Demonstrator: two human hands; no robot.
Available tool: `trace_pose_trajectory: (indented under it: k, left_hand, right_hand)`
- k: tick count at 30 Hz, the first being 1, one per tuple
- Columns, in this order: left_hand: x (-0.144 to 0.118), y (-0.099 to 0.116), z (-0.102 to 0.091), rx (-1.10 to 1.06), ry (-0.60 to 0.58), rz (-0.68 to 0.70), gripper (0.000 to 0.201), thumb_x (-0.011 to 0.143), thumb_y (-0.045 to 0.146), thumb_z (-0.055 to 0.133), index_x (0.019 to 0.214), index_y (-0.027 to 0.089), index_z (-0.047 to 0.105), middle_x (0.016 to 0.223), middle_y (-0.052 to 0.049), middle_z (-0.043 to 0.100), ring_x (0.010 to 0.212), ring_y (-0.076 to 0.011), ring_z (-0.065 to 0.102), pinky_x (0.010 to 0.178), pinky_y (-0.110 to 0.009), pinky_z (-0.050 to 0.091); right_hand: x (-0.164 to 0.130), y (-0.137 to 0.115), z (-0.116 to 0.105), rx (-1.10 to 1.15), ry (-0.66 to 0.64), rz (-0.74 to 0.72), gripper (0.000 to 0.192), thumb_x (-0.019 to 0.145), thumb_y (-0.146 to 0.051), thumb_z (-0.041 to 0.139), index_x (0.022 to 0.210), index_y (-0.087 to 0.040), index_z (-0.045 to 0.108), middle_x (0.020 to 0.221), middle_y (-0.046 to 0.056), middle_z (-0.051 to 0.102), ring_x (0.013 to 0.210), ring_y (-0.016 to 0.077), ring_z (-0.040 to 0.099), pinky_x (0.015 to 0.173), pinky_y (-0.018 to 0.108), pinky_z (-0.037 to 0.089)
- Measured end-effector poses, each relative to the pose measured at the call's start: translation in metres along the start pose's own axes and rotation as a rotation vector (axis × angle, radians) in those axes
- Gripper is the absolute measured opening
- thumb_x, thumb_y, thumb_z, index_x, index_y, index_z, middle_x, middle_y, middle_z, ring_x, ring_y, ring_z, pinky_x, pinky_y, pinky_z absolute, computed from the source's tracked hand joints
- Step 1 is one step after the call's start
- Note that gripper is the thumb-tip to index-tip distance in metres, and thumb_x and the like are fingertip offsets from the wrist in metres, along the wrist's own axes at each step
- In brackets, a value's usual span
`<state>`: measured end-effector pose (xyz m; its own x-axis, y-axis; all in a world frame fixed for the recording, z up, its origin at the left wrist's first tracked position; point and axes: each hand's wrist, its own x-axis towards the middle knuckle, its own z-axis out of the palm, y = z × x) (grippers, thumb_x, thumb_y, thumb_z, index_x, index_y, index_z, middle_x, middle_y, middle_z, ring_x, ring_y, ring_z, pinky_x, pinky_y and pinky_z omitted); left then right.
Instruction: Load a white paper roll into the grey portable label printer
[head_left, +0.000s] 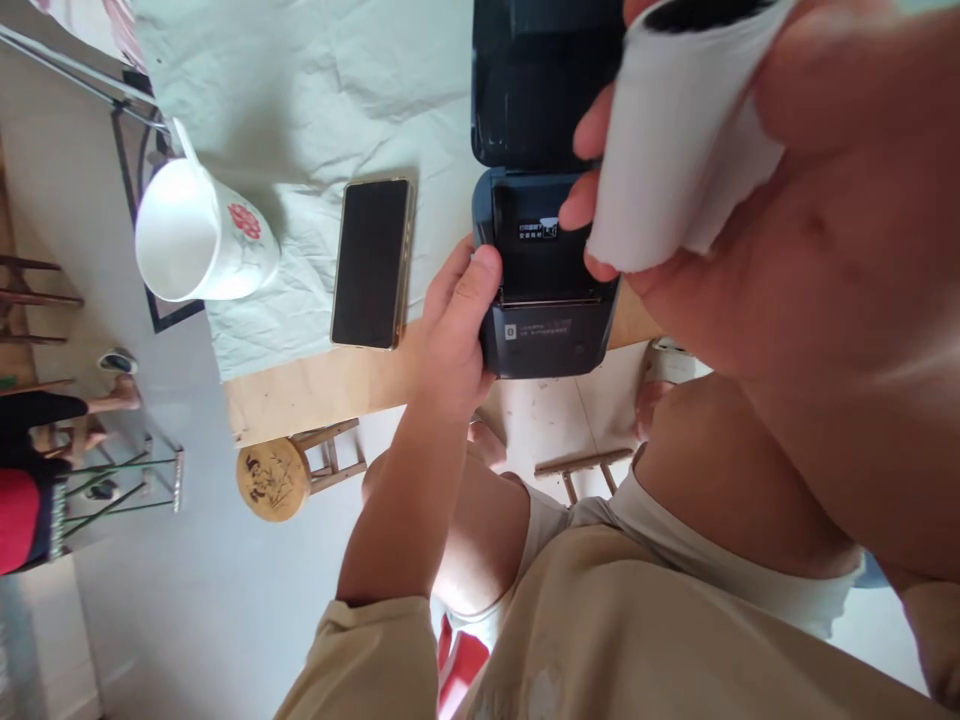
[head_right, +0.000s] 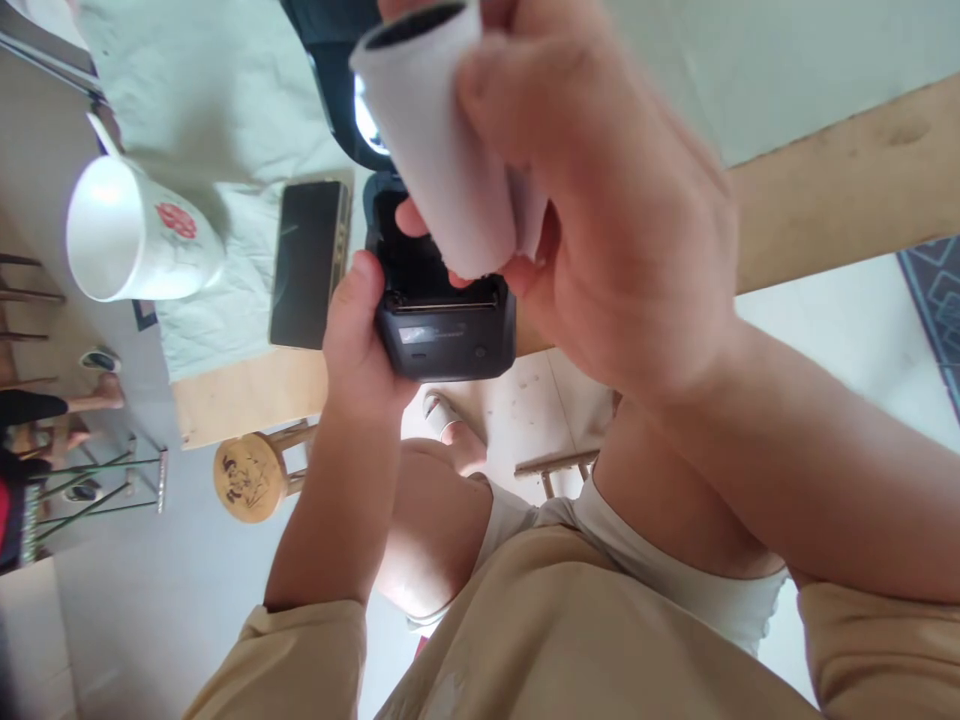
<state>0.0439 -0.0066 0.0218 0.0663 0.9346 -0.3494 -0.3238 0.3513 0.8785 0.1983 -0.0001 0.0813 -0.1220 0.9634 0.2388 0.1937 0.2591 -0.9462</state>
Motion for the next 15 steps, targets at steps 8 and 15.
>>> trace_pose_trajectory:
  k: [8, 15]
  left_hand:
    - [0.005, -0.007, 0.003, -0.052, -0.056, 0.135, 0.037, 0.085, 0.06, 0.054, 0.094, 0.026, 0.067, 0.11, 0.0, 0.07, 0.126, -0.0234, 0.056, 0.098, -0.032, 0.051]
    - [0.004, -0.009, 0.001, -0.047, -0.001, 0.134, 0.034, 0.085, 0.056, 0.056, 0.099, 0.026, 0.066, 0.109, 0.001, 0.07, 0.124, -0.0217, 0.058, 0.1, -0.033, 0.05]
  right_hand:
    - [-0.009, 0.007, -0.01, -0.274, -0.072, -0.304, 0.029, 0.085, -0.036, 0.046, 0.113, -0.028, 0.044, 0.107, -0.001, 0.057, 0.102, 0.0152, 0.054, 0.093, 0.034, 0.045]
    - [-0.012, 0.024, -0.01, -0.613, 0.058, -0.514, 0.032, 0.082, -0.022, 0.047, 0.113, -0.026, 0.05, 0.108, -0.002, 0.063, 0.102, 0.0155, 0.057, 0.088, 0.032, 0.047]
